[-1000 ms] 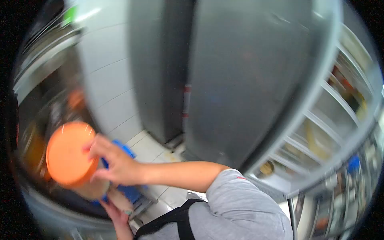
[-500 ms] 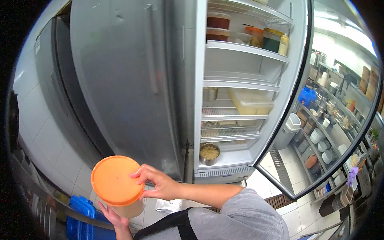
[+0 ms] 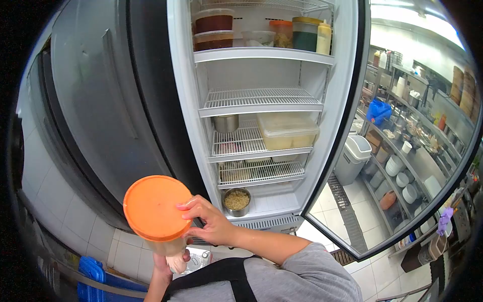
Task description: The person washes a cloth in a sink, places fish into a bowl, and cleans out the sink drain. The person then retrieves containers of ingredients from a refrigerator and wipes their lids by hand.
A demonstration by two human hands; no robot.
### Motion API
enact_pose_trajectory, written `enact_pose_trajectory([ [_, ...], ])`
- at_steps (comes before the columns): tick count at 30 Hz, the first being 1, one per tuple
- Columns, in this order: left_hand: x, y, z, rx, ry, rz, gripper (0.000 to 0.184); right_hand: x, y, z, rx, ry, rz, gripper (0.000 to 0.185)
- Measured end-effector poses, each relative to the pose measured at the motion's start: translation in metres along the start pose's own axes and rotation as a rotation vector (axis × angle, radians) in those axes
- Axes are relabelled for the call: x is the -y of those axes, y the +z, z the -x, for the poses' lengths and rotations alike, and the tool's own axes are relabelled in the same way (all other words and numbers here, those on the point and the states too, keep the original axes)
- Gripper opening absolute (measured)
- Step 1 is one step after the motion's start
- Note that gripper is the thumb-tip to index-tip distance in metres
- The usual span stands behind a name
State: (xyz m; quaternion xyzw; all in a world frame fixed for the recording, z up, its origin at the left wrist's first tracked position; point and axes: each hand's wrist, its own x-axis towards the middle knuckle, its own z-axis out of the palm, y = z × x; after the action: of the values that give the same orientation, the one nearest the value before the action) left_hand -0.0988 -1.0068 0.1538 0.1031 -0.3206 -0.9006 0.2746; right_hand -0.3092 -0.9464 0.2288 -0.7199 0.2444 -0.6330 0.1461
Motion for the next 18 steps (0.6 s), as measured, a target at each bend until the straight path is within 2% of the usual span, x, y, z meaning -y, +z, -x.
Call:
enact_pose_trajectory([
  [2, -0.001, 0.008, -0.011, 0.087, -0.021, -0.006, 0.076, -0.001, -0.022, 0.012, 0.006, -0.018, 0.176, 0.047],
  [4, 0.001, 0.012, -0.022, 0.174, -0.038, -0.009, 0.08, 0.005, -0.039, 0.023, -0.007, -0.014, 0.218, 0.045],
  [6, 0.007, 0.013, -0.032, -0.271, 0.191, -0.101, 0.081, 0.011, -0.055, 0.032, -0.013, -0.011, 0.291, 0.043],
  [7, 0.006, 0.012, -0.035, -0.274, 0.19, -0.1, 0.081, 0.012, -0.063, 0.036, -0.012, -0.008, 0.289, 0.043],
  [9, -0.001, 0.007, -0.039, -0.324, 0.483, -0.462, 0.072, 0.014, -0.081, 0.044, -0.089, 0.098, 0.274, 0.044],
  [10, -0.01, 0.009, -0.036, -0.328, 0.504, -0.395, 0.061, 0.019, -0.092, 0.042, -0.101, 0.106, 0.287, 0.044],
  [12, -0.025, 0.005, -0.026, -0.329, 0.495, -0.354, 0.057, 0.035, -0.123, 0.029, -0.065, 0.103, 0.416, 0.046],
  [14, -0.03, -0.003, -0.022, -0.406, 0.515, -0.257, 0.047, 0.054, -0.15, 0.003, -0.147, 0.064, 0.312, 0.046],
  [15, -0.031, -0.009, -0.021, -0.407, 0.524, -0.25, 0.047, 0.069, -0.165, -0.017, -0.148, 0.016, 0.318, 0.046],
  [17, -0.032, -0.025, -0.011, -0.539, 0.556, -0.212, 0.048, 0.097, -0.194, -0.064, -0.242, -0.076, 0.442, 0.038],
  [18, -0.032, -0.034, -0.003, -0.532, 0.57, -0.219, 0.047, 0.114, -0.203, -0.093, -0.319, -0.142, 0.604, 0.033],
])
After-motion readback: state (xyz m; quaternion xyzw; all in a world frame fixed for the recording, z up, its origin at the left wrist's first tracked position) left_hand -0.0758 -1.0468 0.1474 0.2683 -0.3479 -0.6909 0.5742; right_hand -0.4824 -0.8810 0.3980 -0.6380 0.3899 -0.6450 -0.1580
